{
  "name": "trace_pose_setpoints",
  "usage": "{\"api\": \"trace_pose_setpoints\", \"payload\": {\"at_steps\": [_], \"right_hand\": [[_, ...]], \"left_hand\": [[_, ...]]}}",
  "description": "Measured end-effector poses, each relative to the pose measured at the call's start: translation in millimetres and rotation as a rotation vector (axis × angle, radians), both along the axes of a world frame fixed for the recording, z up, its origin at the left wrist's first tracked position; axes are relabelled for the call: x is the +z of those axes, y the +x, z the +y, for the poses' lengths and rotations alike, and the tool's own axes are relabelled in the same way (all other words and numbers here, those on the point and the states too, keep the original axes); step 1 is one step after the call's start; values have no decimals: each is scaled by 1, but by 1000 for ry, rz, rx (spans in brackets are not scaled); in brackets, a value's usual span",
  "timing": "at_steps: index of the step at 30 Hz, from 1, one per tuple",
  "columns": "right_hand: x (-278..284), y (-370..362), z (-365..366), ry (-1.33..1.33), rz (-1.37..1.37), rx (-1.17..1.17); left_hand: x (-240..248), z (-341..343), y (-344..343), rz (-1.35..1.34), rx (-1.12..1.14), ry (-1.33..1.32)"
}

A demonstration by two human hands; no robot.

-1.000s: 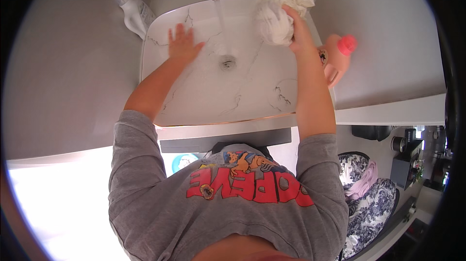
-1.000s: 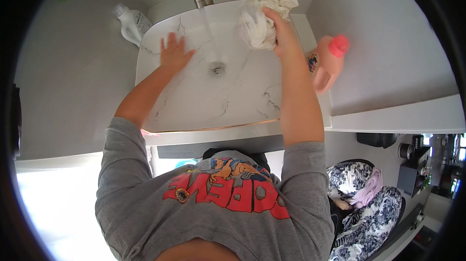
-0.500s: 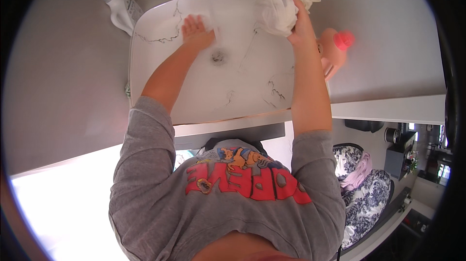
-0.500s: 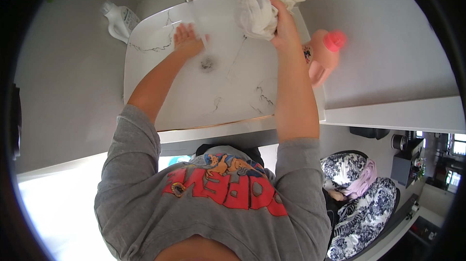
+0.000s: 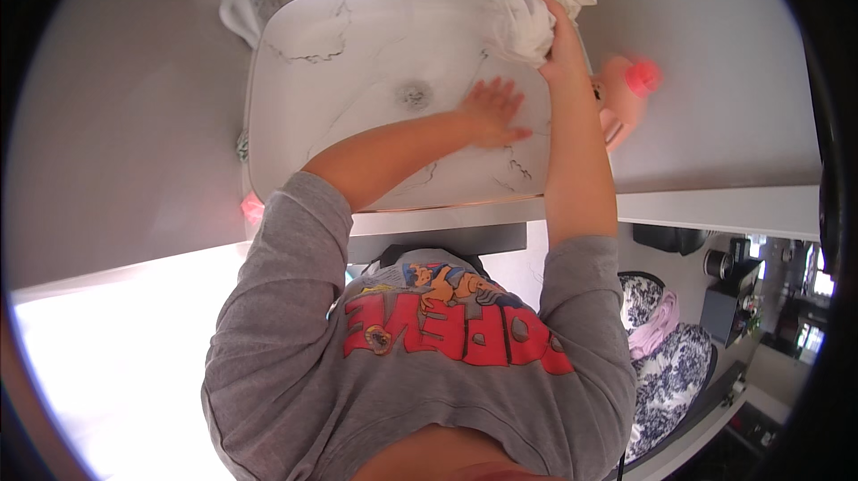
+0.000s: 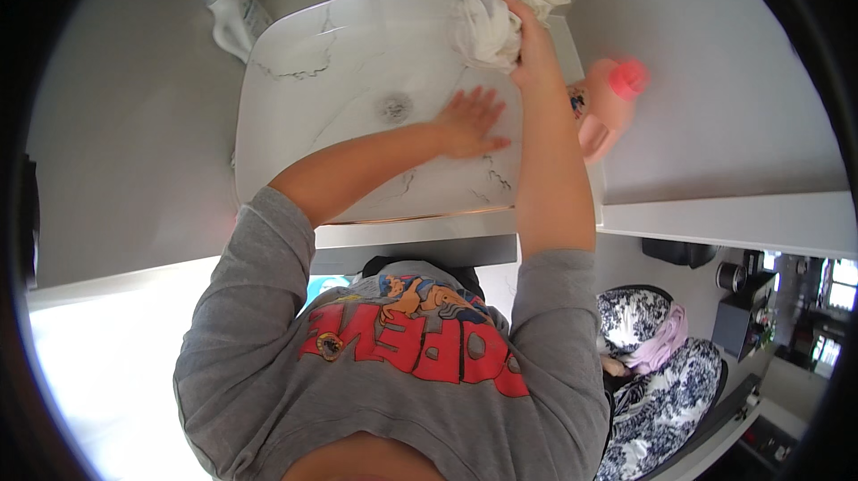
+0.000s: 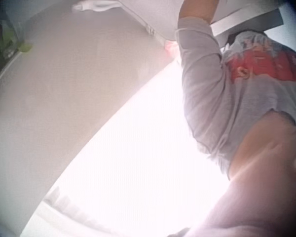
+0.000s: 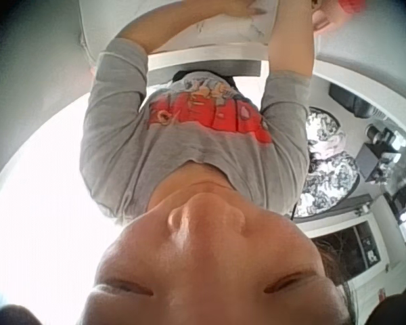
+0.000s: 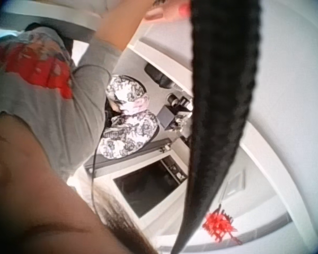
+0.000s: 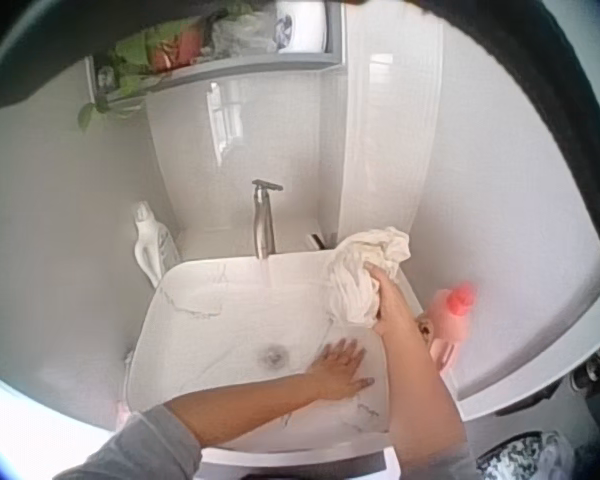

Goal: The person hand-washes a white cloth in a bathroom sink. They repeatedly submerge, scrub, and wring the fabric by hand. Towards the end, they turn on the faucet to rinse the cloth and wipe the sink basin.

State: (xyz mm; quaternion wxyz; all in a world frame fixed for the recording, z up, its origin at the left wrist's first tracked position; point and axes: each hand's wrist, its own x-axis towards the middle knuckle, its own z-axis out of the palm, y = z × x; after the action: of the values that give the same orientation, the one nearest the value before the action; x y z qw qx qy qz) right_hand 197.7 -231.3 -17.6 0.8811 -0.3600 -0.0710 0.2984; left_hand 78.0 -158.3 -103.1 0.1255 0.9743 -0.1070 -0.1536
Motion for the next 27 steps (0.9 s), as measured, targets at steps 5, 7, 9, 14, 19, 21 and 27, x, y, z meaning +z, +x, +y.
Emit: {"api": "trace_pose_setpoints", "payload": {"at_steps": [5, 7, 9, 14, 19, 21, 27], "right_hand": [[4, -9, 6, -105, -53, -7], [6, -11, 6, -114, -27, 10], [8, -13, 6, -118, -35, 36], [5, -14, 6, -125, -68, 33], [4, -15, 4, -139, -111, 18], [7, -16, 6, -119, -91, 46], [4, -16, 5, -185, -98, 35]], "left_hand": [[11, 24, -74, 180, -354, -48], [14, 54, -95, 268, -388, -150], [16, 88, -117, 252, -385, -36], [41, 146, -154, 285, -70, 283], [46, 177, -156, 220, 445, 450], [30, 188, -148, 209, 509, 487], [-6, 175, -84, 8, 432, 101]]}}
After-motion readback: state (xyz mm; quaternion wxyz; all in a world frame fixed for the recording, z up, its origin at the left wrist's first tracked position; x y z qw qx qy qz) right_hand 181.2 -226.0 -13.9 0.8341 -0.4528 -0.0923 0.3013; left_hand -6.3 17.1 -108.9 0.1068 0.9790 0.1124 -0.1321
